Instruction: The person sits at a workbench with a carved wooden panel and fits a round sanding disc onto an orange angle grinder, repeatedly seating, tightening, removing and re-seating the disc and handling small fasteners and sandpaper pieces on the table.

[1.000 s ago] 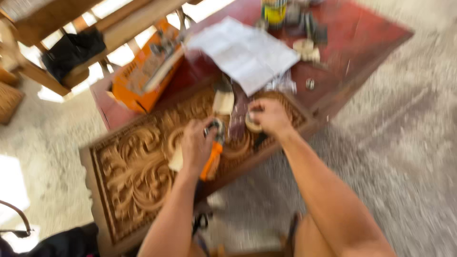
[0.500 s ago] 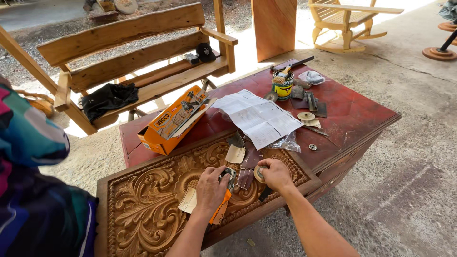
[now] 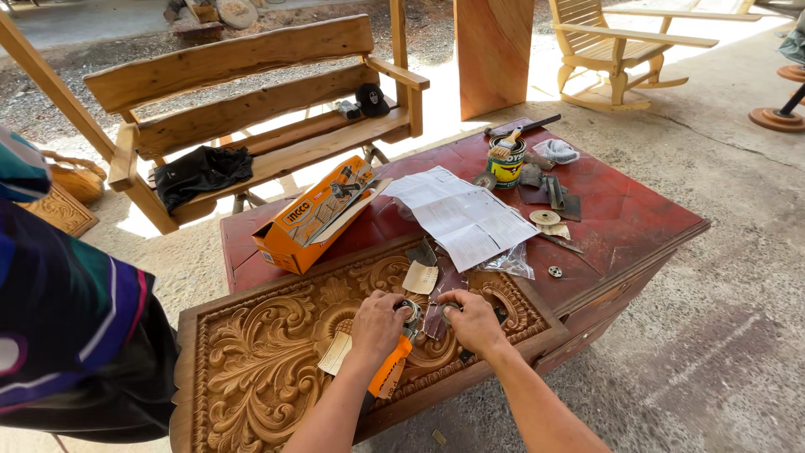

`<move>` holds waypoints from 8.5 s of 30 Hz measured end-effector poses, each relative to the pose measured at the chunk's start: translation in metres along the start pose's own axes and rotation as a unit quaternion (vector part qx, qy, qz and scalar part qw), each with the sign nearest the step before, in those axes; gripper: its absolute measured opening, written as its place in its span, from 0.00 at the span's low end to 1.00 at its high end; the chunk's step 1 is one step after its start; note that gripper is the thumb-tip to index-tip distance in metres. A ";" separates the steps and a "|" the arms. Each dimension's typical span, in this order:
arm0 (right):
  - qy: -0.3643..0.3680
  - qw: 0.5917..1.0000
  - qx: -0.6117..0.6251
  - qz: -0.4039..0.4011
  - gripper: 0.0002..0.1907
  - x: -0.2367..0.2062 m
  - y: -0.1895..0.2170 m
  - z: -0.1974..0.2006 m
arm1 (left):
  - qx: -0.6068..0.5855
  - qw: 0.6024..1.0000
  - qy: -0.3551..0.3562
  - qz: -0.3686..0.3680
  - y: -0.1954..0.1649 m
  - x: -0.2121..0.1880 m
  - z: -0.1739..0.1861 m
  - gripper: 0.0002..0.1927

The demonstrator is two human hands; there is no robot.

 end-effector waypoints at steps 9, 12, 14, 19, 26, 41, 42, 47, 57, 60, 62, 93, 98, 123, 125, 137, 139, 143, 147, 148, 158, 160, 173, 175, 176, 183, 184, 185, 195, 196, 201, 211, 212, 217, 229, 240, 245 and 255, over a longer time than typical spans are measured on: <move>0.024 0.999 -0.037 0.017 0.14 -0.008 0.013 -0.012 | 0.036 0.999 -0.009 0.001 -0.008 0.001 0.005 0.14; 0.018 0.998 -0.051 0.026 0.13 -0.006 0.009 -0.012 | 0.026 1.000 -0.007 0.003 -0.006 0.002 0.006 0.14; 0.012 0.998 -0.051 0.025 0.13 -0.005 0.006 -0.011 | 0.020 1.000 -0.002 0.001 -0.006 0.002 0.006 0.14; 0.010 0.997 -0.049 0.052 0.13 -0.006 0.005 -0.019 | 0.018 1.000 0.018 -0.014 -0.007 0.001 0.005 0.13; -0.003 0.993 -0.076 0.086 0.13 -0.006 0.006 -0.023 | 0.013 0.999 0.016 -0.035 -0.010 0.001 0.009 0.13; -0.005 0.994 0.105 0.019 0.24 0.014 0.065 -0.018 | 0.082 0.990 0.107 -0.051 -0.009 -0.012 0.001 0.25; 0.004 0.997 0.065 0.045 0.27 0.024 0.088 -0.018 | 0.073 0.991 0.096 -0.053 -0.010 -0.014 0.003 0.27; 0.073 0.988 0.040 0.132 0.50 0.104 0.236 -0.037 | 0.073 0.990 0.116 -0.038 -0.009 -0.019 0.005 0.35; 0.006 0.977 -0.170 0.131 0.55 0.125 0.355 -0.072 | 0.056 0.989 0.124 -0.064 0.004 -0.031 0.010 0.37; -0.014 0.942 -0.248 0.227 0.49 0.131 0.317 -0.071 | 0.069 0.984 0.146 -0.073 0.011 -0.033 0.002 0.31; -0.015 0.915 -0.292 0.278 0.39 0.122 0.263 -0.067 | 0.072 0.981 0.163 -0.077 0.014 -0.033 -0.003 0.28; -0.113 0.989 0.028 -0.092 0.11 0.025 -0.115 0.077 | -0.038 0.998 -0.001 -0.041 -0.007 -0.013 0.008 0.21; -0.101 0.988 0.052 -0.104 0.11 0.024 -0.117 0.073 | -0.012 1.000 -0.004 -0.028 0.008 -0.019 0.021 0.15; -0.020 0.895 0.425 -0.135 0.11 0.026 -0.064 -0.003 | -0.177 0.983 -0.016 0.033 0.018 -0.015 0.026 0.11; -0.049 0.899 0.416 -0.125 0.12 0.033 -0.082 0.016 | -0.159 0.987 -0.022 0.020 0.018 -0.016 0.028 0.10; -0.012 0.935 -0.336 -0.111 0.27 0.039 -0.101 0.040 | -0.117 0.992 -0.052 -0.016 0.006 -0.017 0.032 0.10; -0.024 0.943 -0.311 -0.120 0.26 0.039 -0.091 0.043 | -0.126 0.991 -0.042 0.013 0.012 -0.015 0.028 0.10; -0.010 0.977 -0.203 -0.059 0.22 0.044 -0.057 0.046 | -0.158 0.985 -0.043 0.052 0.024 -0.012 0.026 0.11; 0.020 0.974 0.193 -0.119 0.15 0.034 -0.046 0.013 | -0.251 0.957 0.030 0.144 0.038 -0.006 0.006 0.13; 0.024 0.965 0.222 -0.135 0.14 0.031 -0.044 0.000 | -0.277 0.943 0.066 0.174 0.039 -0.007 -0.003 0.14; 0.049 0.951 0.255 -0.165 0.14 0.020 -0.040 -0.061 | -0.334 0.920 0.065 0.192 0.042 0.001 -0.011 0.20; 0.053 0.954 0.247 -0.164 0.15 0.020 -0.042 -0.061 | -0.319 0.923 0.085 0.200 0.045 0.004 -0.017 0.19; -0.034 0.993 0.111 -0.021 0.18 0.014 -0.013 -0.032 | -0.113 0.990 -0.055 0.059 0.029 0.004 0.018 0.13; 0.005 0.992 0.047 -0.113 0.16 0.014 -0.026 -0.028 | -0.014 0.999 -0.016 -0.046 0.007 0.000 0.016 0.10; 0.025 0.987 0.014 -0.159 0.15 0.012 -0.033 -0.027 | 0.009 0.997 -0.030 -0.074 0.001 -0.004 0.020 0.12; 0.047 0.975 0.213 -0.035 0.18 0.010 -0.002 -0.016 | -0.102 0.993 -0.056 -0.007 0.017 -0.007 0.029 0.13; 0.035 0.980 0.192 -0.035 0.17 0.008 -0.001 -0.016 | -0.141 0.988 -0.038 0.042 0.026 -0.006 0.025 0.12; 0.024 0.984 0.171 -0.037 0.16 0.007 0.000 -0.016 | -0.148 0.987 -0.056 0.039 0.025 -0.007 0.029 0.12; 0.001 0.985 0.174 -0.014 0.12 0.025 0.011 -0.040 | -0.234 0.971 -0.034 0.040 0.013 -0.003 0.033 0.15; 0.016 0.979 0.202 -0.008 0.11 0.026 0.011 -0.045 | -0.255 0.966 -0.011 0.041 0.012 -0.003 0.027 0.18; 0.045 0.962 0.270 -0.017 0.12 0.027 0.008 -0.048 | -0.351 0.927 0.077 0.109 0.024 0.008 -0.002 0.16; -0.061 0.985 0.157 0.029 0.15 -0.008 0.022 0.025 | 0.017 0.998 0.036 -0.058 -0.014 0.042 0.017 0.10; -0.066 0.987 0.144 0.039 0.15 -0.013 0.025 0.032 | 0.046 0.995 0.070 -0.059 -0.018 0.040 0.013 0.09; -0.080 0.988 0.113 0.068 0.13 -0.029 0.027 0.065 | 0.114 0.976 0.160 -0.096 -0.030 0.032 0.004 0.11; -0.105 0.977 0.131 0.131 0.11 -0.054 0.021 0.091 | 0.135 0.955 0.116 -0.237 -0.072 0.018 0.008 0.18; -0.106 0.979 0.134 0.109 0.11 -0.058 0.020 0.092 | 0.186 0.961 0.129 -0.158 -0.067 0.038 0.003 0.14; -0.075 0.984 0.142 0.076 0.12 -0.052 0.016 0.081 | 0.258 0.938 0.224 -0.060 -0.053 0.030 -0.008 0.12; -0.065 0.987 0.138 0.058 0.13 -0.051 0.020 0.069 | 0.274 0.929 0.227 -0.104 -0.070 0.031 0.002 0.16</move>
Point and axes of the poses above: each hand's wrist, its own x-axis towards the middle knuckle, its own z-axis out of the back of the hand, y = z × x, the point moved 9 cm from there along x, towards the middle knuckle, and after that the axes turned 14 degrees about x, right-handed, at the moved point
